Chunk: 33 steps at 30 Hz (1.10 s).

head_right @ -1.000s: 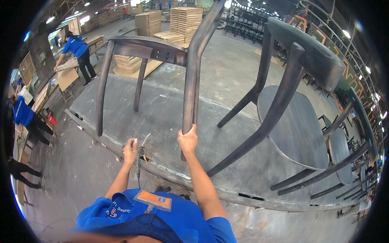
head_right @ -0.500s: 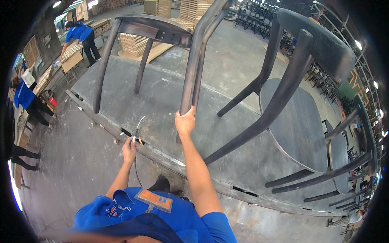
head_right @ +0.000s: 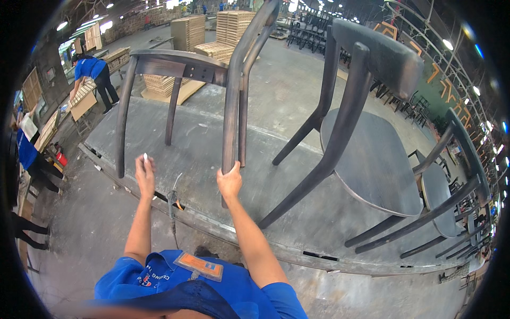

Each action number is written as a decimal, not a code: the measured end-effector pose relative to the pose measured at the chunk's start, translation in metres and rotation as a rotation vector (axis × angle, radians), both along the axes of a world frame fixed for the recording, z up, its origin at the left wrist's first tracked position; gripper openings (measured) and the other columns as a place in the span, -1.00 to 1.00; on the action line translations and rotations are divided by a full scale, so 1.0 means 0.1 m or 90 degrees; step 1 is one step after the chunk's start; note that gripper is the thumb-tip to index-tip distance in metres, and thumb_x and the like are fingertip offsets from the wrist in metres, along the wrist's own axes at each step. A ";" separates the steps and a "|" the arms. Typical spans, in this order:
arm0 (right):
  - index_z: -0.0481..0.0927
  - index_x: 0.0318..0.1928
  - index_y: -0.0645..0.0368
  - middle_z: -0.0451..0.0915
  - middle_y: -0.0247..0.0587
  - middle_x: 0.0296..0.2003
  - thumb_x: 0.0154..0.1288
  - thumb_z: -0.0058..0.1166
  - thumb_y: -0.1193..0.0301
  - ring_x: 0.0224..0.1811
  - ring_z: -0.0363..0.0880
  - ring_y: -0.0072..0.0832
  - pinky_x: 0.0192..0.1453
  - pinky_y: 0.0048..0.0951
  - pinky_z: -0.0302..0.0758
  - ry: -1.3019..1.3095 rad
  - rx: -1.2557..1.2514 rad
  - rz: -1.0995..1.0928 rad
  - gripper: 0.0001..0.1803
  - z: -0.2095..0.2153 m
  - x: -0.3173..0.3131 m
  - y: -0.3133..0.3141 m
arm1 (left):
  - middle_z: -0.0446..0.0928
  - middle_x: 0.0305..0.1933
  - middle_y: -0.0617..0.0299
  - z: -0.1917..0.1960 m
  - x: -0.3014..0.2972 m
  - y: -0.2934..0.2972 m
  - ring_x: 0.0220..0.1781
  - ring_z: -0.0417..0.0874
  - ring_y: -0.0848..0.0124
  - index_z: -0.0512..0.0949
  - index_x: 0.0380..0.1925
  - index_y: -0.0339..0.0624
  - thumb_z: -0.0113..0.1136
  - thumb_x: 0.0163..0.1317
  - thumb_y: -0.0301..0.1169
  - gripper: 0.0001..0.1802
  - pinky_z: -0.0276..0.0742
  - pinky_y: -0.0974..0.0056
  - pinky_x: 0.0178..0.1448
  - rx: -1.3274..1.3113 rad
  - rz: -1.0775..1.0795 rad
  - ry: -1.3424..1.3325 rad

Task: The person assembles a chair by attaching the seat to the frame and then placing it on the floor. The person handles the seat and frame components, aligning and securing them together.

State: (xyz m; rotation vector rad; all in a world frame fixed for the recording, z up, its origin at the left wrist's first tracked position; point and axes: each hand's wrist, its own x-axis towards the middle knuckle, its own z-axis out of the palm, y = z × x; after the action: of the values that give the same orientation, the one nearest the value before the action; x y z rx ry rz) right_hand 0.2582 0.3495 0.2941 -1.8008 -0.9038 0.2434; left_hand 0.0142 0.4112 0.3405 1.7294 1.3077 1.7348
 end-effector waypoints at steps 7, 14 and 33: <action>0.26 0.12 0.19 0.58 0.27 -0.34 0.05 0.19 0.28 -0.23 0.57 0.18 -0.12 0.00 0.47 -0.029 0.031 0.009 -0.37 -0.36 -0.14 -0.17 | 0.52 -0.13 0.03 1.74 0.25 0.91 -0.11 0.54 0.17 0.43 -0.09 -0.28 -0.09 0.39 -0.45 -0.81 0.43 0.19 -0.01 0.476 0.065 0.088; 0.23 0.21 0.29 0.51 0.12 -0.07 0.07 0.30 0.11 -0.04 0.54 -0.04 0.02 -0.12 0.45 -0.048 0.055 0.095 -0.18 -0.21 -0.14 -0.38 | 0.60 -0.28 0.00 2.47 0.37 1.34 -0.27 0.63 -0.03 0.38 -0.07 -0.08 -0.10 0.40 -0.31 -0.81 0.51 0.00 -0.25 0.345 0.142 0.129; 0.20 0.28 0.25 0.51 -0.05 -0.14 -0.08 0.45 0.47 -0.28 0.57 -0.42 -0.23 -0.44 0.65 0.022 0.232 0.143 -0.09 4.61 1.09 1.01 | 0.58 -0.55 0.21 2.33 0.13 1.22 -0.52 0.64 0.25 0.43 -0.16 -0.05 0.05 0.33 -0.32 -0.85 0.47 0.20 -0.50 0.412 0.062 0.182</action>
State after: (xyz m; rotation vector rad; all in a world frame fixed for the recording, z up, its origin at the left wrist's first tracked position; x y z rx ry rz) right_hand 0.3672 0.4509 0.7553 -1.3572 -1.0524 0.2343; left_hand 0.0271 0.5327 0.5730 2.3640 1.0014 2.1955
